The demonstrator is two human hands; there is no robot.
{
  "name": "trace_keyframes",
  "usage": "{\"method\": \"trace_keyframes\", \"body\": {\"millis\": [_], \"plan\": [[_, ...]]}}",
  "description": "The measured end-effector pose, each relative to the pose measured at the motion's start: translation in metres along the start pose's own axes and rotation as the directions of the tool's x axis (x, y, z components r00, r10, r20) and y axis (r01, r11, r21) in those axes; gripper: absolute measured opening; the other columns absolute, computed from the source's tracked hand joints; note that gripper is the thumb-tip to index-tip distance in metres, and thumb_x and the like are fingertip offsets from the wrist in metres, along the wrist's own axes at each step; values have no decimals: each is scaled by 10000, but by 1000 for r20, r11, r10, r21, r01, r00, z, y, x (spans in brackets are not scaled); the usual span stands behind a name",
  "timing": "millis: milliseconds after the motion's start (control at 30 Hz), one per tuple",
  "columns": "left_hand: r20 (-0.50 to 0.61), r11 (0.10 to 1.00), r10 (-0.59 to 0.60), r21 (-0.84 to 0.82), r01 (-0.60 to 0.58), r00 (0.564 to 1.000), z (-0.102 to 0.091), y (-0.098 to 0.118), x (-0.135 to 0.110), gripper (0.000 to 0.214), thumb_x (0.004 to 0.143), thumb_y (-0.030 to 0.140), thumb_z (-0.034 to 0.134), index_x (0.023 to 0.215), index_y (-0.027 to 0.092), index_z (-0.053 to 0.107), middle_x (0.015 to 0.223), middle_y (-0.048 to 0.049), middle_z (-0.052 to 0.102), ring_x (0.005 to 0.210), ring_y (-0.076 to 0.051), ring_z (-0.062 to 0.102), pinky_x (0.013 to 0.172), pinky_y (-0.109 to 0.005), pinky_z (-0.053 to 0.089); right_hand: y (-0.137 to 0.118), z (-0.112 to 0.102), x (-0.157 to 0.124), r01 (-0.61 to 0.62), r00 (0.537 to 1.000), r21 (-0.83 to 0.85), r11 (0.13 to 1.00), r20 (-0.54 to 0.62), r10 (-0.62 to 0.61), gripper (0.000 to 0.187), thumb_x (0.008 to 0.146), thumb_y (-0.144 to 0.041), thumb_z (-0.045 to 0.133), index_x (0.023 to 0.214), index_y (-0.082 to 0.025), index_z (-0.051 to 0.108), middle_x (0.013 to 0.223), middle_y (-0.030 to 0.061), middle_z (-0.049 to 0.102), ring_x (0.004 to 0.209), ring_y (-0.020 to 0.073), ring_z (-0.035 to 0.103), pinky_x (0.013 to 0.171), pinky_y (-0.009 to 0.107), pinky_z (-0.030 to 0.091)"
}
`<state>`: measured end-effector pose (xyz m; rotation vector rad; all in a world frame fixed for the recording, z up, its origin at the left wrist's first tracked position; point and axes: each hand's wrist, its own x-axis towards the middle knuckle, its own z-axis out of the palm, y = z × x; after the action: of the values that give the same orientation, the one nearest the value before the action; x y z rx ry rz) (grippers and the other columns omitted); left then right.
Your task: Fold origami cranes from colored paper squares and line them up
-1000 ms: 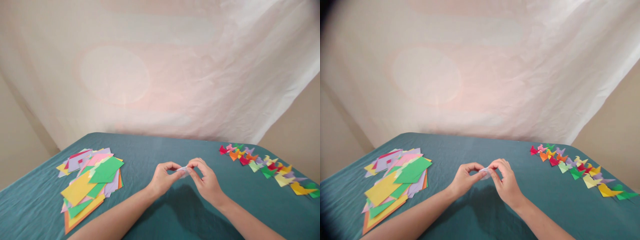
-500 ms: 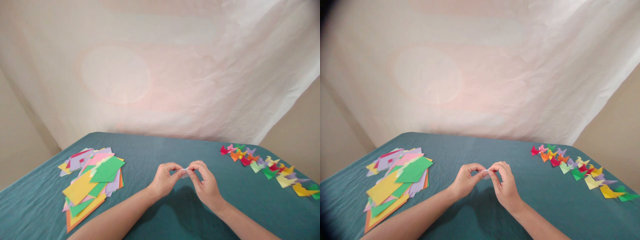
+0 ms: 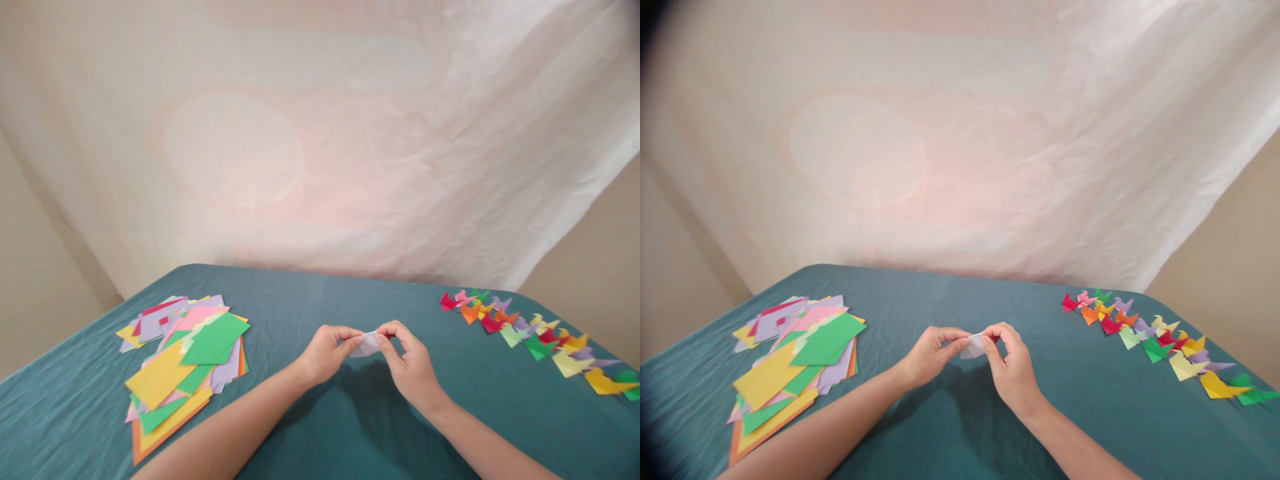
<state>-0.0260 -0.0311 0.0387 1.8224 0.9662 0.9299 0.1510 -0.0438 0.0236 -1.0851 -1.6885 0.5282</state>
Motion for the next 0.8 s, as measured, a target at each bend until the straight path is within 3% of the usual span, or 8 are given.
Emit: {"method": "trace_keyframes", "body": {"millis": [133,267,633,800], "plan": [[-65,999,-37,-16,37,997,1,-4,0,228,738,284,623,911,150,686,892,-41,693,840,-185,611,789,-264,458,1,1,0,-50,999,24,998,-2,50,186,869,-342,459,805,-186,536,781,30,568,762,182,529,718,277,408],[-142,994,-102,-56,95,985,4,-8,1,232,734,336,628,814,127,690,785,-53,690,722,-169,609,685,-248,470,0,1,0,-77,997,40,996,4,77,179,866,-337,471,811,-181,541,782,24,562,753,170,527,710,265,406],[-135,995,-92,-60,85,987,3,-6,1,271,724,379,634,715,113,680,700,-49,666,651,-149,575,632,-239,441,-1,3,-1,-65,998,54,996,16,65,179,860,-332,471,800,-180,545,765,17,553,740,166,524,710,267,406],[-105,994,-105,15,108,989,2,-4,1,251,746,362,608,755,123,685,734,-42,675,694,-156,578,669,-247,439,-1,4,-3,-47,999,36,998,13,47,164,864,-317,472,794,-188,547,770,14,554,758,168,531,721,274,405]]}}
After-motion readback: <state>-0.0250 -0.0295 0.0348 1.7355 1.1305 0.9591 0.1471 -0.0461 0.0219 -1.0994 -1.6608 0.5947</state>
